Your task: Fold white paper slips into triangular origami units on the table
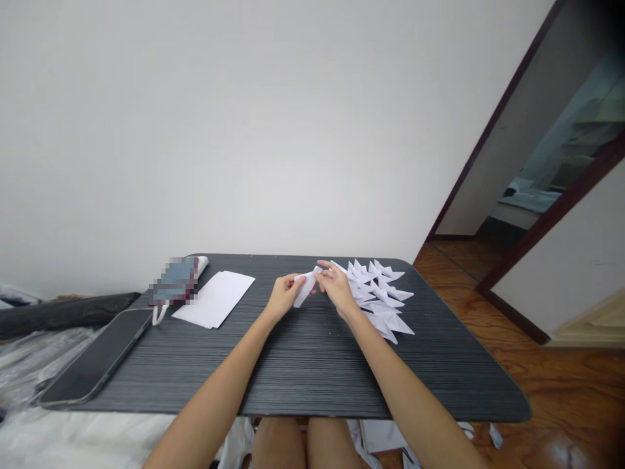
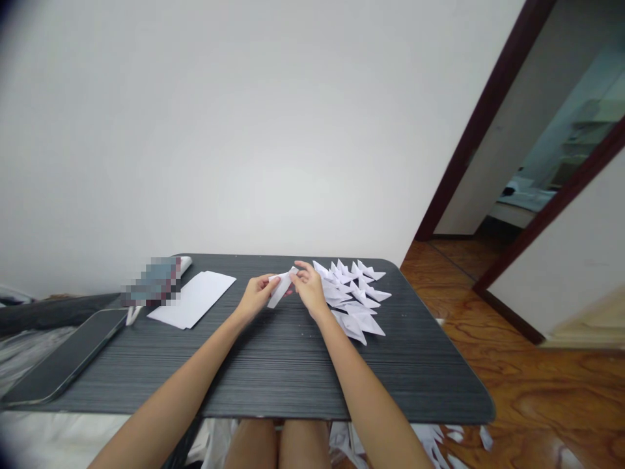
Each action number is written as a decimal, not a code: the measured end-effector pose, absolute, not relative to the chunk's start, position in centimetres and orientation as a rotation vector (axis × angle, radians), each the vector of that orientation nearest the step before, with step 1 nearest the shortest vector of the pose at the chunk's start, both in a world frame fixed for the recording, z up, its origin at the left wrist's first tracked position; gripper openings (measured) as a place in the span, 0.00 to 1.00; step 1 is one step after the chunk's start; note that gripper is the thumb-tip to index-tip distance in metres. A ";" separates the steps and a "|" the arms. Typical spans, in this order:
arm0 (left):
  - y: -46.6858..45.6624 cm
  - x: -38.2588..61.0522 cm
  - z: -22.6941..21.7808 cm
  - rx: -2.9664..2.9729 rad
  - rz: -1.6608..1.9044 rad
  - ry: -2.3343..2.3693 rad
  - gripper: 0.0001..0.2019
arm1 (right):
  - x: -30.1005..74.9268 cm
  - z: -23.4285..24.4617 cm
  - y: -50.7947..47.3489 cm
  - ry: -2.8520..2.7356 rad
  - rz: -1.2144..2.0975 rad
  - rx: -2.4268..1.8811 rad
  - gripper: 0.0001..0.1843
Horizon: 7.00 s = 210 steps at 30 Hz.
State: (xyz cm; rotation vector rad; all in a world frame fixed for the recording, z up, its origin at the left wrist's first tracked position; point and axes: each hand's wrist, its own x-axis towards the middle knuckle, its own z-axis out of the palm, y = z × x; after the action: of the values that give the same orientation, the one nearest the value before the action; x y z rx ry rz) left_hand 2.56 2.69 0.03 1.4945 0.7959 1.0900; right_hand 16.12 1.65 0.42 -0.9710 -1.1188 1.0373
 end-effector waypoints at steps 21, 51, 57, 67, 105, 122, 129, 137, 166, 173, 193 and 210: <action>2.4 1.7 1.1 2.086 1.257 0.750 0.14 | 17.7 1.1 1.6 -1.256 1.031 -0.799 0.10; 3.0 0.8 1.3 1.250 1.146 0.485 0.16 | 20.0 1.0 1.8 -1.124 1.393 -0.951 0.12; 2.7 0.8 1.5 1.277 1.105 0.493 0.14 | 20.0 1.0 1.8 -1.188 1.388 -0.965 0.10; 3.0 0.8 1.3 1.367 1.171 0.662 0.13 | 19.8 1.5 1.5 -1.185 1.376 -0.870 0.10; 1.8 1.9 1.9 1.319 1.573 0.886 0.13 | 16.4 1.2 1.1 -1.037 0.813 -0.926 0.10; 2.8 0.8 1.5 1.293 1.424 0.817 0.18 | 17.4 1.9 0.9 -1.157 0.863 -0.890 0.13; 2.9 0.5 1.5 1.249 1.290 0.799 0.21 | 18.5 1.5 1.5 -1.225 0.884 -0.981 0.15; 3.7 0.5 1.4 0.809 0.996 0.785 0.08 | 18.7 1.0 1.9 -1.246 0.868 -0.945 0.13; 3.3 1.1 0.1 1.181 1.260 0.831 0.12 | 19.0 1.5 1.4 -0.902 1.652 -0.697 0.09; 3.4 1.3 -0.2 1.246 1.241 0.830 0.13 | 18.6 1.7 1.2 -1.072 1.500 -0.747 0.14; 2.9 2.1 0.1 1.512 1.269 0.771 0.14 | 16.8 1.7 0.8 -1.259 0.858 -0.806 0.10; 3.2 1.0 -1.0 2.433 1.303 0.749 0.18 | 18.7 1.2 1.7 -0.898 1.550 -0.634 0.08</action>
State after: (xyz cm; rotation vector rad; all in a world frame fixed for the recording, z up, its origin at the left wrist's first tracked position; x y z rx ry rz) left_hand 1.04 3.22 -1.00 2.4325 0.7487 1.3027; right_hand 18.70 1.68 1.18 -0.6342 -0.8980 1.5498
